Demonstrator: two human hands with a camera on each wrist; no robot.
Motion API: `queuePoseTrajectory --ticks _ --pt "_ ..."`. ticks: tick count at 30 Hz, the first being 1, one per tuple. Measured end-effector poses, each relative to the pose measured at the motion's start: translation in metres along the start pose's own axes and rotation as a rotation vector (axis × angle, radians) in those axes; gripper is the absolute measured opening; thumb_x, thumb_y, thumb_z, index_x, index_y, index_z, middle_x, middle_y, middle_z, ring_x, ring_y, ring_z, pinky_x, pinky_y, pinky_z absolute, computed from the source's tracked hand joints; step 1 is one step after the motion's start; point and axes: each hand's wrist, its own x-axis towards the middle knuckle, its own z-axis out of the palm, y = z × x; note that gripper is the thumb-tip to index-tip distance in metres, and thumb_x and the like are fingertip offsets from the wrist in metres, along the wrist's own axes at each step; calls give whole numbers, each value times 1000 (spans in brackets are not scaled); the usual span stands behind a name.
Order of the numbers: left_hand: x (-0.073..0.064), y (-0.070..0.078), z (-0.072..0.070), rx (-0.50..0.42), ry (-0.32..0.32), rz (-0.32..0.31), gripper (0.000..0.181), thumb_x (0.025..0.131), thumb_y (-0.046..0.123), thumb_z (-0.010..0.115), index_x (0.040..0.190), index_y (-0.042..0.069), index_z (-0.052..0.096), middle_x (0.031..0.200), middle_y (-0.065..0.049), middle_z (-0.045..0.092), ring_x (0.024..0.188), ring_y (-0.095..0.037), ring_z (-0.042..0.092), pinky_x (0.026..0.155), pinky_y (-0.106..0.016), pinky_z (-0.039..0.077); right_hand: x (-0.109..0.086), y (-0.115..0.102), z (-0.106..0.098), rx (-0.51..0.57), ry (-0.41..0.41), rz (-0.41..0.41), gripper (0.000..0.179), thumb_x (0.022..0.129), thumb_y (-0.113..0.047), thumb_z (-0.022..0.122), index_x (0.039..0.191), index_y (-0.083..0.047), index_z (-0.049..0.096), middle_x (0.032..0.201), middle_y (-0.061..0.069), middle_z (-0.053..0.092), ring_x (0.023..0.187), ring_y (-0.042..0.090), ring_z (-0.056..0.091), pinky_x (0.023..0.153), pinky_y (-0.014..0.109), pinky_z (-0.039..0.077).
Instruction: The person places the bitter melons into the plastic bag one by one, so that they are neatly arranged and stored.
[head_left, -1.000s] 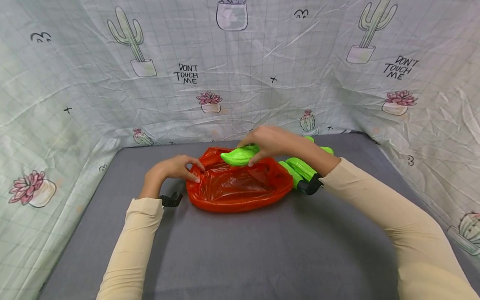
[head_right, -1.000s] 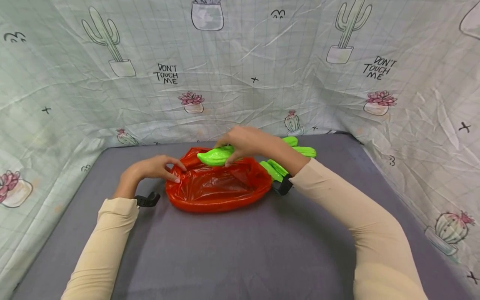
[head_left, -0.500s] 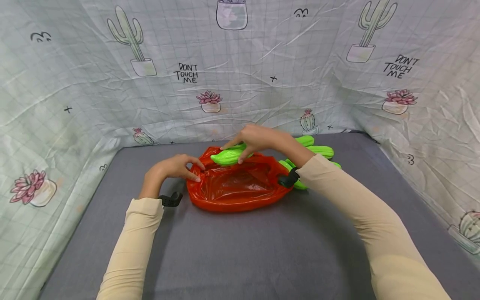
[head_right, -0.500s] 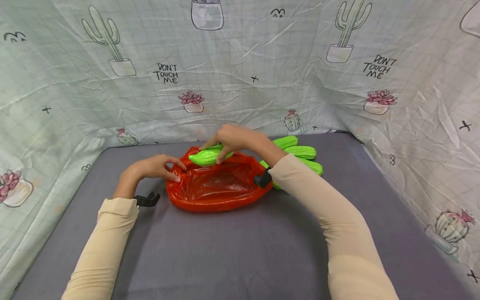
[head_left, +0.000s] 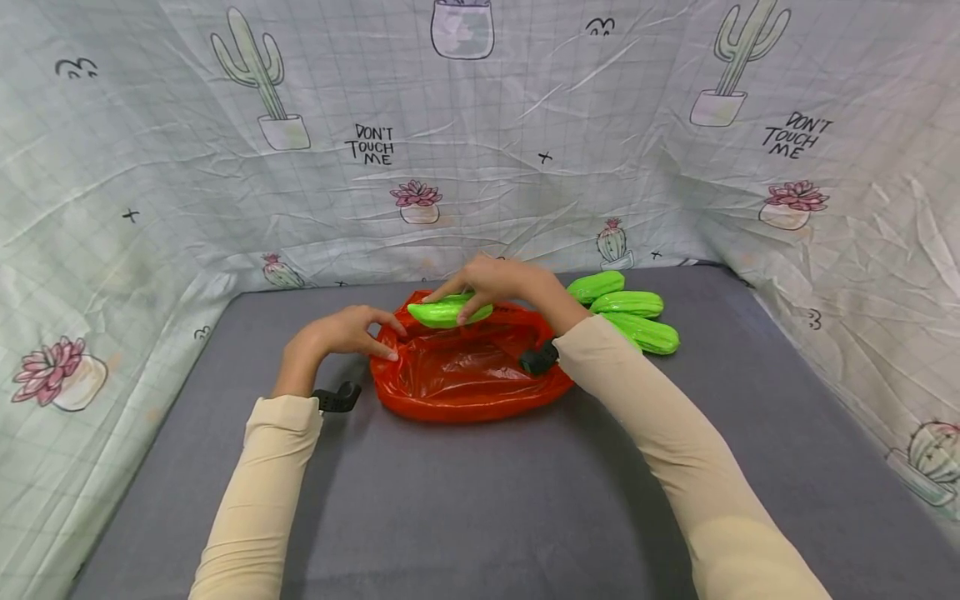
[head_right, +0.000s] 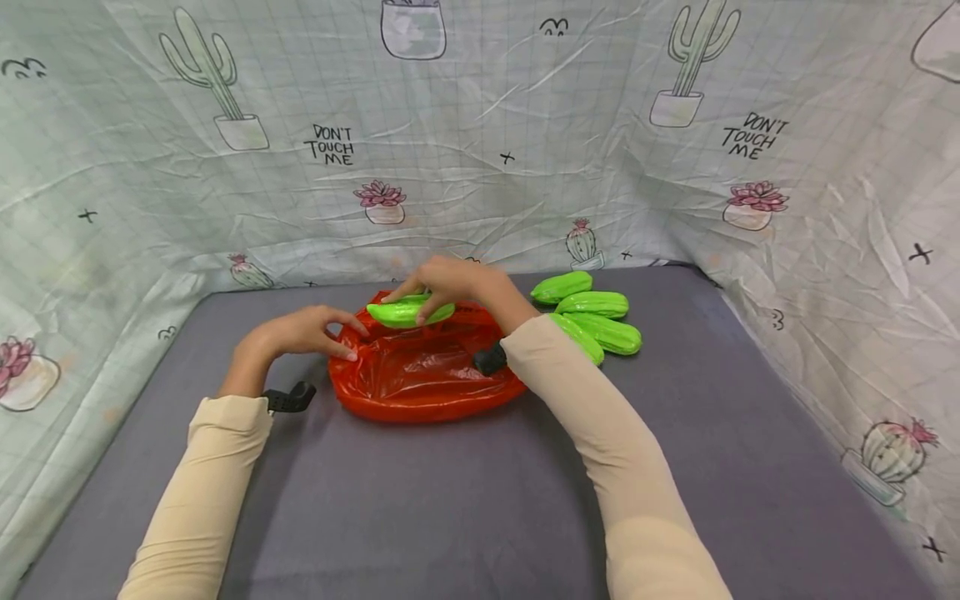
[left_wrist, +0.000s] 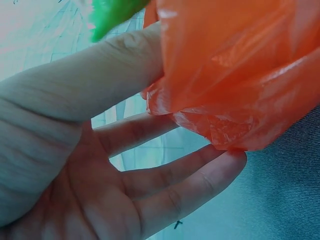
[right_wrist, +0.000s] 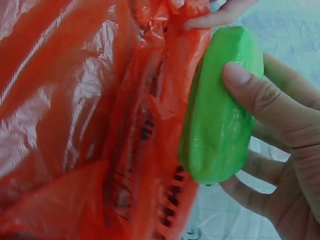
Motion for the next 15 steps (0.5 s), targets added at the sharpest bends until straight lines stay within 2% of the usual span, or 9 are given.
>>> queuePoseTrajectory --ticks 2,4,7,10,13,15 --pt "0 0 0 0 1 -2 45 89 30 80 129 11 70 134 -17 62 118 -33 54 98 -50 47 5 2 5 8 -32 15 57 92 -29 76 146 -30 57 135 -4 65 94 13 57 88 29 49" --pt "-1 0 -1 0 0 -10 46 89 31 80 129 11 69 135 -18 61 115 -32 54 95 -48 48 11 4 9 13 -63 24 56 93 -27 75 146 -29 57 135 -1 66 97 15 56 89 30 48" --pt "0 -1 0 -5 1 -13 46 89 32 80 129 12 70 135 -18 61 112 -31 55 92 -46 50 18 9 16 5 -90 61 55 93 -26 75 145 -29 58 130 -2 68 92 14 51 84 27 45" --pt "0 -1 0 -4 9 -1 46 89 32 81 128 12 70 133 -19 62 113 -32 56 92 -46 50 21 13 23 11 -81 111 54 92 -23 76 143 -27 59 112 0 68 87 13 47 78 24 42" --pt "-2 -1 -1 1 24 21 44 88 31 81 127 12 71 130 -17 64 113 -33 56 92 -46 50 23 15 29 1 -57 150 53 92 -22 78 142 -25 61 91 0 59 78 14 41 69 24 35" --pt "-2 0 -2 4 35 33 43 88 30 82 125 12 72 128 -16 65 111 -31 56 91 -45 49 25 15 31 -13 -37 161 53 91 -22 78 141 -24 62 87 -3 58 76 14 40 67 24 35"
